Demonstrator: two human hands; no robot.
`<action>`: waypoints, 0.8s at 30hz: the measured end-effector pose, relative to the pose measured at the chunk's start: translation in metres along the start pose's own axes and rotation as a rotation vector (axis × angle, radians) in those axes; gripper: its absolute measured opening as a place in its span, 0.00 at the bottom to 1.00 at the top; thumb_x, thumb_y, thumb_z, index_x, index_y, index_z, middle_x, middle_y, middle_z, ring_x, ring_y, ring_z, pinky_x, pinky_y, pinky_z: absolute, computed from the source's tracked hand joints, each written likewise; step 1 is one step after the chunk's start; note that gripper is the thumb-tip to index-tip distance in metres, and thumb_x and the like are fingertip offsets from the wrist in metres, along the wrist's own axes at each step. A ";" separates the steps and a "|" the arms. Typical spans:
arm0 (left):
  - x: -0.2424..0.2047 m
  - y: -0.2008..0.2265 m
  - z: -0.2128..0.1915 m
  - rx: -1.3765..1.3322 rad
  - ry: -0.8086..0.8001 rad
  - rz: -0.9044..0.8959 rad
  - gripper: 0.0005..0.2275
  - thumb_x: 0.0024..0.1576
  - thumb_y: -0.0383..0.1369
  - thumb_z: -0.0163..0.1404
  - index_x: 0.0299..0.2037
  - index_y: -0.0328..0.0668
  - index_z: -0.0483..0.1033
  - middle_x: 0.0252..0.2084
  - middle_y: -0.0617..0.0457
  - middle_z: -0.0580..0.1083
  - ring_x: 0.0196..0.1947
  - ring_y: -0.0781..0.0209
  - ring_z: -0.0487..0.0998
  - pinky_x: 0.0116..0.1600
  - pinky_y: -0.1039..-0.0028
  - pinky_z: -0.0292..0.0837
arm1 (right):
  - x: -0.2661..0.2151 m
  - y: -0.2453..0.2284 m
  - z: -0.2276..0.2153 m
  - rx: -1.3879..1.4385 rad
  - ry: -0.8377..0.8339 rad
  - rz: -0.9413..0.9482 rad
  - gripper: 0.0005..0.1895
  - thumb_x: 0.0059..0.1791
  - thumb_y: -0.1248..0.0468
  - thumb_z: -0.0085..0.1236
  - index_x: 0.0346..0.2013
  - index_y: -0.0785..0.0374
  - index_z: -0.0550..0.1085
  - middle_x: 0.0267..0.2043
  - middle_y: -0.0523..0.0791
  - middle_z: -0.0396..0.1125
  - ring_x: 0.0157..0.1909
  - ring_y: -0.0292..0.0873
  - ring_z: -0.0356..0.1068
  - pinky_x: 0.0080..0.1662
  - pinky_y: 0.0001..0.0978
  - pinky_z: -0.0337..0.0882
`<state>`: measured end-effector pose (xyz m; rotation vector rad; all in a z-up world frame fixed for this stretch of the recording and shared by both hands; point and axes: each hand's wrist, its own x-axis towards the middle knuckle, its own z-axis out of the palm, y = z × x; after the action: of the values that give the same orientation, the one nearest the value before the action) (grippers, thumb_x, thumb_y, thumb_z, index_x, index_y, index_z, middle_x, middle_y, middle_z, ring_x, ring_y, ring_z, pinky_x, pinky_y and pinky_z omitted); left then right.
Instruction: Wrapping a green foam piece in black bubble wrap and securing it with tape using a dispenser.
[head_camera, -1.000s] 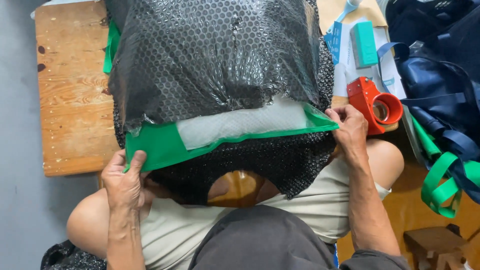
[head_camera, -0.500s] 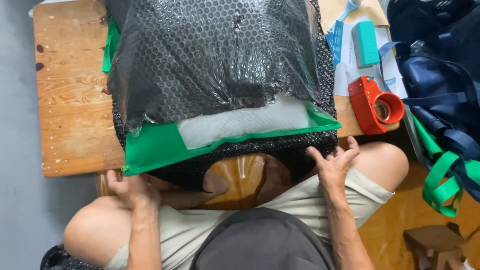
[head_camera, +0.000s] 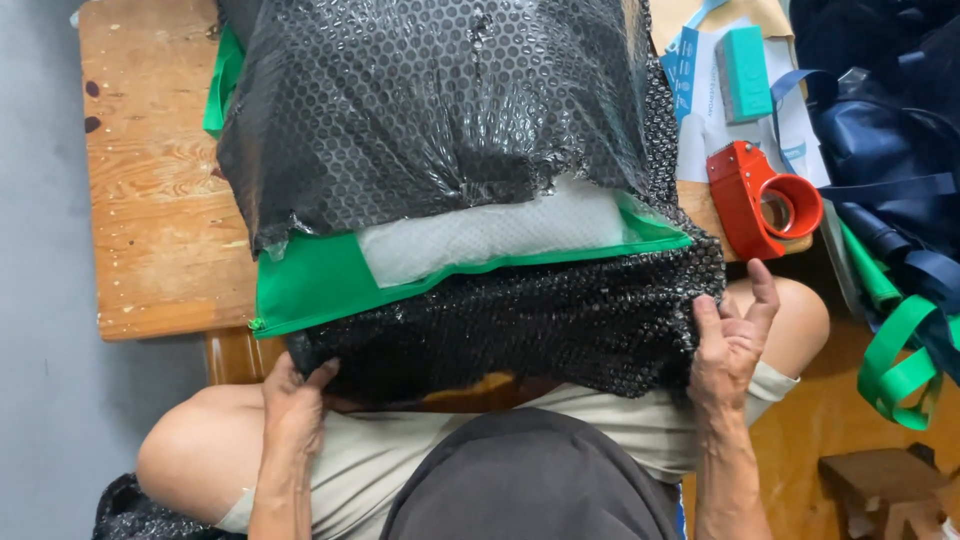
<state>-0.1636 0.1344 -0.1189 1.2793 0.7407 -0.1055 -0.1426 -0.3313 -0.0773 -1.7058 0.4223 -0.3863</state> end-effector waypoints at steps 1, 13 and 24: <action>-0.003 -0.007 -0.007 0.098 0.085 0.045 0.15 0.54 0.14 0.49 0.51 0.25 0.70 0.43 0.40 0.76 0.38 0.57 0.75 0.46 0.76 0.69 | -0.002 -0.004 -0.004 -0.095 -0.054 0.008 0.42 0.51 0.75 0.51 0.77 0.58 0.47 0.41 0.47 0.65 0.30 0.32 0.55 0.36 0.17 0.55; -0.071 0.025 -0.047 0.156 0.153 0.064 0.24 0.56 0.13 0.41 0.65 0.26 0.60 0.55 0.33 0.72 0.49 0.49 0.73 0.53 0.68 0.67 | -0.017 -0.015 -0.043 0.168 -0.343 0.374 0.37 0.42 0.82 0.50 0.66 0.63 0.63 0.67 0.53 0.63 0.60 0.49 0.66 0.58 0.37 0.67; -0.055 0.111 -0.109 0.071 -0.085 0.110 0.14 0.60 0.14 0.37 0.53 0.15 0.71 0.50 0.29 0.74 0.44 0.47 0.73 0.52 0.66 0.67 | 0.052 0.022 -0.109 0.449 -0.328 0.299 0.12 0.52 0.66 0.50 0.48 0.67 0.73 0.53 0.51 0.72 0.45 0.39 0.74 0.50 0.24 0.72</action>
<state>-0.2022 0.2487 -0.0074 1.3715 0.5970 -0.0972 -0.1508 -0.4535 -0.0794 -1.2153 0.3131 0.0231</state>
